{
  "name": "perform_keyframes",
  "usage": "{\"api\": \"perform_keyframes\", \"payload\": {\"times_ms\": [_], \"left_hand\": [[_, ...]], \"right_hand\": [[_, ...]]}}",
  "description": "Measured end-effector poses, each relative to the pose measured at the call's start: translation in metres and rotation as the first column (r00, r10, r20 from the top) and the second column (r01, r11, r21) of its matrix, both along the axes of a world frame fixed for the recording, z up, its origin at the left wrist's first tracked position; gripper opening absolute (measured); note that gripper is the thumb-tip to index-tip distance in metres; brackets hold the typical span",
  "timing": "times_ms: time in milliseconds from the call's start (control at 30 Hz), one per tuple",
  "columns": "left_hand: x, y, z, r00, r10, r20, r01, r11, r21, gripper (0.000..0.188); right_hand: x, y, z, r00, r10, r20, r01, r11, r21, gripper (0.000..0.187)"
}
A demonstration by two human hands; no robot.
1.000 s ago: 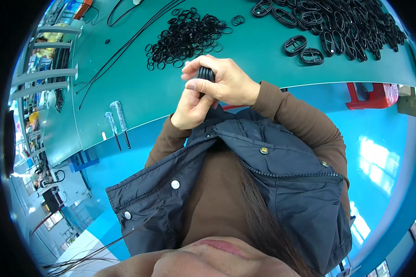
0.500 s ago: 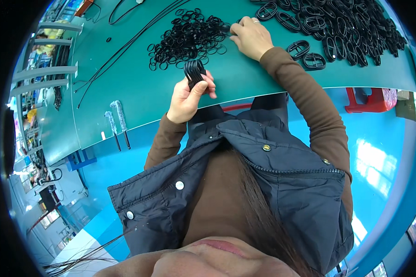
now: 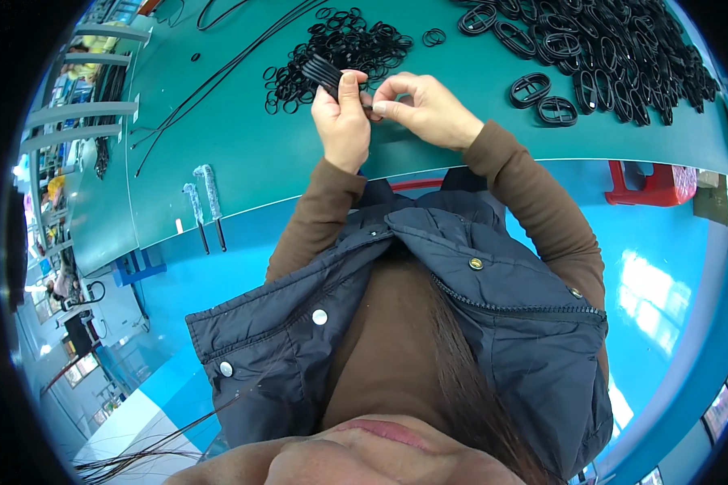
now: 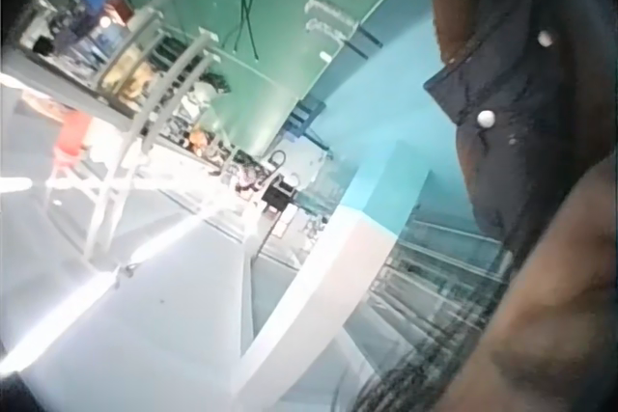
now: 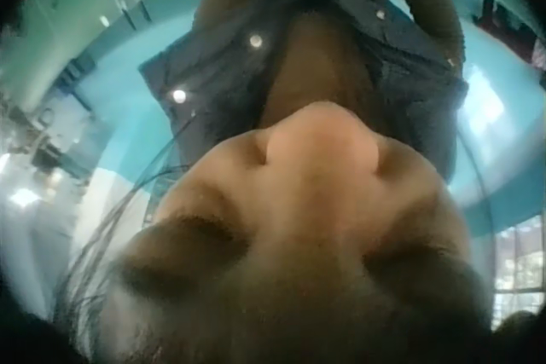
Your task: Coiling and securing black electrical wires into bundles at an assembly station.
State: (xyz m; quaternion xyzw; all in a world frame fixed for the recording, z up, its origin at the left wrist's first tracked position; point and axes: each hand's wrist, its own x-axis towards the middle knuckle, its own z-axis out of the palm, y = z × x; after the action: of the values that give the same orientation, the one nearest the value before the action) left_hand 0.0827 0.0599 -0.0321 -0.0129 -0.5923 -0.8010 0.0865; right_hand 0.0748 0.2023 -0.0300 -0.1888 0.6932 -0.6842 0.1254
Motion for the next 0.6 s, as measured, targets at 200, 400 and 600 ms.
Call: {"api": "perform_keyframes", "payload": {"times_ms": [200,400,600], "left_hand": [[-0.010,-0.001,-0.024,0.985,0.106,-0.139,-0.142,0.949,-0.283,0.018],[-0.008,-0.008,-0.011,0.992,-0.038,-0.117,0.001,0.953,-0.302,0.018],[0.001,-0.019,-0.001,0.966,-0.259,0.009,0.256,0.951,-0.172,0.017]], "right_hand": [[0.013,-0.006,0.005,0.966,0.025,0.258,0.039,0.970,-0.242,0.007],[0.025,0.001,0.015,0.829,0.351,0.435,-0.058,0.828,-0.558,0.013],[0.019,0.026,0.027,0.797,0.500,0.339,-0.459,0.866,-0.199,0.031]]}}
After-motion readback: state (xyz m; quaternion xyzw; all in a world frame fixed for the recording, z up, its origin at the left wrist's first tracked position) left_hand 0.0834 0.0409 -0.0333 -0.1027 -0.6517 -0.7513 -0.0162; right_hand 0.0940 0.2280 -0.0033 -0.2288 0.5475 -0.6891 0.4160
